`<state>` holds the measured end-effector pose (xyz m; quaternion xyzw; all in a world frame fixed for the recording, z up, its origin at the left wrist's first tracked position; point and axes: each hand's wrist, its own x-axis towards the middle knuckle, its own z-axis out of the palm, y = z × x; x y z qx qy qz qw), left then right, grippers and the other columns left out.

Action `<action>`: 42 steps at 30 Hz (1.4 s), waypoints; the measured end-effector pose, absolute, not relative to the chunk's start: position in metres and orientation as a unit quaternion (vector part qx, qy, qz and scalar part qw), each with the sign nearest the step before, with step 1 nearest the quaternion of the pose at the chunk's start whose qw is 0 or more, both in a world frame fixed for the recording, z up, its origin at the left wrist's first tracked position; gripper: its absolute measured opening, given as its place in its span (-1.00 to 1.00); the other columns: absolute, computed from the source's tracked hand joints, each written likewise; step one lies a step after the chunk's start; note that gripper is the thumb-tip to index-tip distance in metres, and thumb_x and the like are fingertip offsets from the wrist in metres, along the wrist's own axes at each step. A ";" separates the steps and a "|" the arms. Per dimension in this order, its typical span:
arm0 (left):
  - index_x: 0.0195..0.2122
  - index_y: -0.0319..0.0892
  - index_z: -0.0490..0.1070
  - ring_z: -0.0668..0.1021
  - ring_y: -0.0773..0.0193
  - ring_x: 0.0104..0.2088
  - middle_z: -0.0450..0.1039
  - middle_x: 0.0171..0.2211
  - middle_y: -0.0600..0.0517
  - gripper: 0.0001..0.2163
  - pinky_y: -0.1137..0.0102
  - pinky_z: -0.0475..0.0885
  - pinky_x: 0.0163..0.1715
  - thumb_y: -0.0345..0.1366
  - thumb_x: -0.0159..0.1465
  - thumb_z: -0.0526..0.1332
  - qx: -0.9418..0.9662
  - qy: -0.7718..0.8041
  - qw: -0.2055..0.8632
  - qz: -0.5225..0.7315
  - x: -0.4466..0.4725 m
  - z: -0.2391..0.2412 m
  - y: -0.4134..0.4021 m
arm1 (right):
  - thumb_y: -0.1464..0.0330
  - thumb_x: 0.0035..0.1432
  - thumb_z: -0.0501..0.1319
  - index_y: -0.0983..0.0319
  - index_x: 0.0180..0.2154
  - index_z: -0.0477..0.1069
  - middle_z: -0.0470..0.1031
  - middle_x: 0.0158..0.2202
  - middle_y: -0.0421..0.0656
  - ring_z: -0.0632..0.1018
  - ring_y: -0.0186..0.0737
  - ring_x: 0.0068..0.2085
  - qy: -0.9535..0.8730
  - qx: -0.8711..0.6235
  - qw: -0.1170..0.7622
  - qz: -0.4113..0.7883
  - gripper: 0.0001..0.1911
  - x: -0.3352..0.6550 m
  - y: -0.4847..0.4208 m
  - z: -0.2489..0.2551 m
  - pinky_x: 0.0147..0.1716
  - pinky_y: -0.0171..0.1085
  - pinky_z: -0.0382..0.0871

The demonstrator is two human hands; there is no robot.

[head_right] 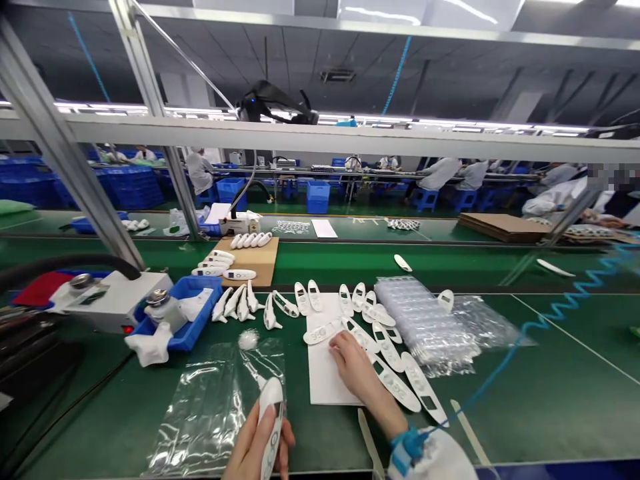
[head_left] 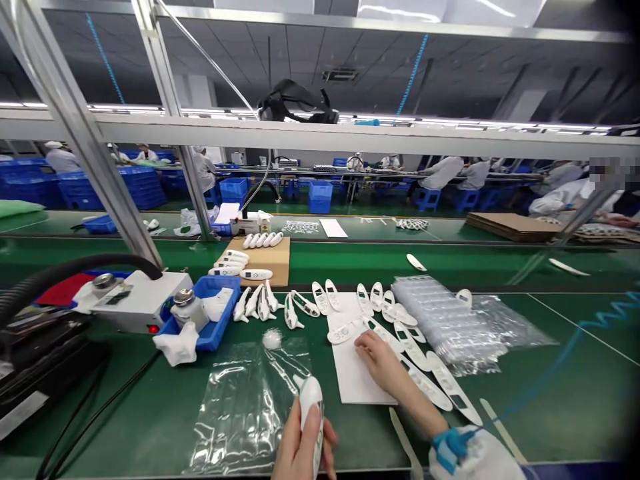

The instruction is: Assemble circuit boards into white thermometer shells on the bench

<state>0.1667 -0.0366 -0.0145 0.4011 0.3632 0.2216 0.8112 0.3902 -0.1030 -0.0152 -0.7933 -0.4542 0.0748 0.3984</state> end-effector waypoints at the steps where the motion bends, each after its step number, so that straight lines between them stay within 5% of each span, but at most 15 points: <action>1: -0.21 -0.23 0.44 0.43 0.31 -0.62 0.46 -0.54 0.00 -0.47 0.42 0.40 -0.64 0.13 0.00 0.31 0.415 0.345 0.814 0.218 0.176 -0.011 -0.033 | 0.39 0.17 0.07 0.22 -0.38 0.43 0.42 -0.31 -0.07 0.44 -0.09 -0.27 -0.448 -0.819 0.355 0.055 -0.82 0.406 -0.108 -0.016 -0.25 -0.15 0.27; 10: -0.31 -0.27 0.48 0.56 0.11 -0.25 0.53 -0.34 -0.13 -0.52 0.27 0.44 -0.11 0.09 -0.02 0.34 0.433 0.328 0.813 0.207 0.245 -0.007 -0.030 | 0.50 0.03 0.14 0.22 -0.46 0.49 0.47 -0.36 -0.14 0.45 -0.16 -0.26 -0.534 -0.777 0.307 0.126 -0.83 0.443 -0.097 -0.016 -0.22 -0.23 0.26; 30: -0.28 -0.27 0.48 0.55 0.08 -0.25 0.54 -0.38 -0.12 -0.47 0.26 0.40 -0.07 0.15 -0.03 0.31 0.473 0.361 0.777 0.206 0.256 -0.029 -0.033 | 0.45 0.09 0.15 0.18 -0.40 0.50 0.47 -0.29 -0.16 0.44 -0.13 -0.18 -0.539 -0.779 0.283 0.150 -0.85 0.454 -0.106 -0.022 -0.09 -0.13 0.09; 42: -0.26 -0.28 0.46 0.57 0.05 -0.16 0.55 -0.31 -0.15 -0.44 0.22 0.41 -0.01 0.18 0.00 0.27 0.477 0.352 0.781 0.197 0.258 -0.035 -0.031 | 0.50 0.11 0.06 0.21 -0.44 0.24 0.37 -0.39 -0.20 0.34 -0.20 -0.29 -0.514 -0.789 0.312 0.127 -0.88 0.451 -0.100 -0.017 -0.20 -0.17 0.15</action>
